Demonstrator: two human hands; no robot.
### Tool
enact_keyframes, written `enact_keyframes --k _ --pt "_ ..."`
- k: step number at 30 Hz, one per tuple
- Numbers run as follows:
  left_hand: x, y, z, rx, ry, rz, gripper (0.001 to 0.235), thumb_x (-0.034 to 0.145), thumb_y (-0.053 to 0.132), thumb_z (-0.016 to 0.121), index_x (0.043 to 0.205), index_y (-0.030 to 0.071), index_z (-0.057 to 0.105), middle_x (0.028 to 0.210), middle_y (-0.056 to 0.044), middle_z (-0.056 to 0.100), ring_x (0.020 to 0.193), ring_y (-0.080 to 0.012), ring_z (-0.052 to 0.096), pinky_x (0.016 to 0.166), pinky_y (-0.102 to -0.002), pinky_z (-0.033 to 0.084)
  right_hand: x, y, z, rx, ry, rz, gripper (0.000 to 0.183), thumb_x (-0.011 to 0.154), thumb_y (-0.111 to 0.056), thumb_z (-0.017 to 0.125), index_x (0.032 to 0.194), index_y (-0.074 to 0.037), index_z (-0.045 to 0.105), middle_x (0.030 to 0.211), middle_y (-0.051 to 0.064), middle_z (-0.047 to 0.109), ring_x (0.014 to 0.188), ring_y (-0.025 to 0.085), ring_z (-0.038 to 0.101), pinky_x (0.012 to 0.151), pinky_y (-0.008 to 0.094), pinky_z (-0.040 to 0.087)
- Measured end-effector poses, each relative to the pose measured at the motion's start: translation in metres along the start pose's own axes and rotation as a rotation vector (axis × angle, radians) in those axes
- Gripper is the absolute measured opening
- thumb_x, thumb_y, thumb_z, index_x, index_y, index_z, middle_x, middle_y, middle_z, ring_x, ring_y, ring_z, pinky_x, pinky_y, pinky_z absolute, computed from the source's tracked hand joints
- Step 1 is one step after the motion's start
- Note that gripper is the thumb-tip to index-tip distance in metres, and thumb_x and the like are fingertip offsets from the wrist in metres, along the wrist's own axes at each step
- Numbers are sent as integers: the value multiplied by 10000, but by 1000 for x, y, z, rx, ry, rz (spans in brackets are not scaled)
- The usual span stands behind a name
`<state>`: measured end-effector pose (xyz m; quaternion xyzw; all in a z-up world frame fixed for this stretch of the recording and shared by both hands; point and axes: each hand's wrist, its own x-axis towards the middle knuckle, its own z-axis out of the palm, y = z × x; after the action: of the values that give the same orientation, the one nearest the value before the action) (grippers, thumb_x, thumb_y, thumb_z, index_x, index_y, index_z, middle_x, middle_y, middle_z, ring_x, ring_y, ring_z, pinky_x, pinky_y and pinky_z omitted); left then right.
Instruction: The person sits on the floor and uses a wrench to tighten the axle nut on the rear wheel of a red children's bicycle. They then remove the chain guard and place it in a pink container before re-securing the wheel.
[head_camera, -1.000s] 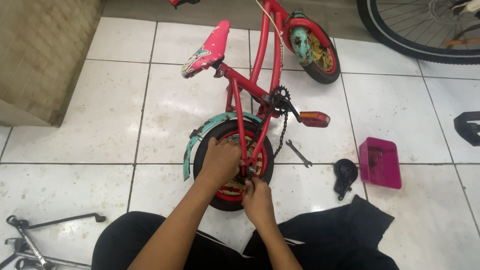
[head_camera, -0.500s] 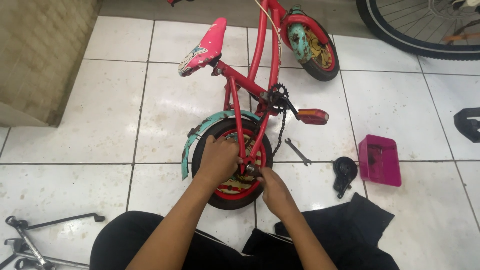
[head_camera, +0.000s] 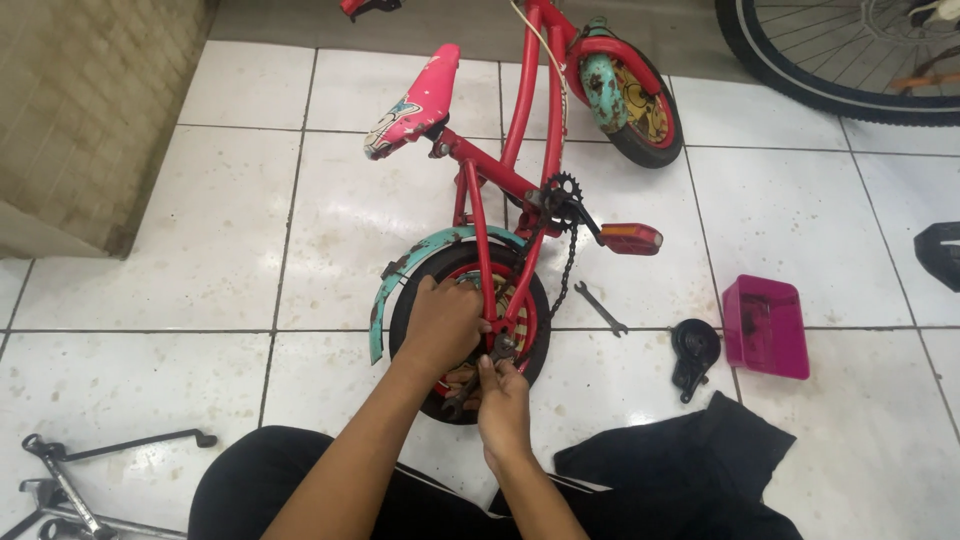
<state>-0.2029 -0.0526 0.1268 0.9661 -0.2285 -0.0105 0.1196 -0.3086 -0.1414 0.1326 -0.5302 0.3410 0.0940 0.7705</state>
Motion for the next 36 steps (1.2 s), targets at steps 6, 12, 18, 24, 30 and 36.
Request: enact_keyframes --k 6,12,18,24,30,36 --pt "2 0 1 -14 10 1 145 772 203 814 703 89 758 768 -79 714 772 -278 649 829 -415 392 6 3 1 63 21 74 332 1078 -211 525 1121 88 661 852 138 640 660 151 527 655 282 470" --pt "2 3 -6 -21 -40 -21 166 767 233 812 690 97 755 757 -89 717 725 -283 647 823 -410 389 18 7 5 346 -30 152 304 1085 -225 523 1089 59 634 932 150 586 798 200 528 773 359 472" --pt "1 2 -6 -23 -39 -24 143 789 188 800 698 87 756 756 -73 708 714 -269 655 828 -406 391 29 25 -10 285 -45 117 320 1074 -222 553 1042 81 653 856 140 604 691 185 529 695 323 471" --pt "0 1 -1 -15 -19 -14 138 774 199 824 708 99 754 771 -66 711 733 -276 662 837 -417 395 25 3 -40 -236 -89 84 313 1083 -184 528 947 52 681 728 129 630 620 219 610 658 328 536" --pt "2 1 -19 -104 -181 7 249 884 287 748 899 38 750 846 -121 719 890 -338 680 880 -465 411 56 -14 -80 -877 -212 -213 260 1019 -221 619 888 -46 759 620 68 648 613 185 620 643 317 502" --pt "2 1 -19 -104 -182 14 240 873 281 764 872 41 747 820 -115 712 877 -338 679 872 -468 411 44 -56 -78 -1237 -180 -342 255 1009 -315 597 1036 -124 765 684 87 727 703 228 702 741 344 516"
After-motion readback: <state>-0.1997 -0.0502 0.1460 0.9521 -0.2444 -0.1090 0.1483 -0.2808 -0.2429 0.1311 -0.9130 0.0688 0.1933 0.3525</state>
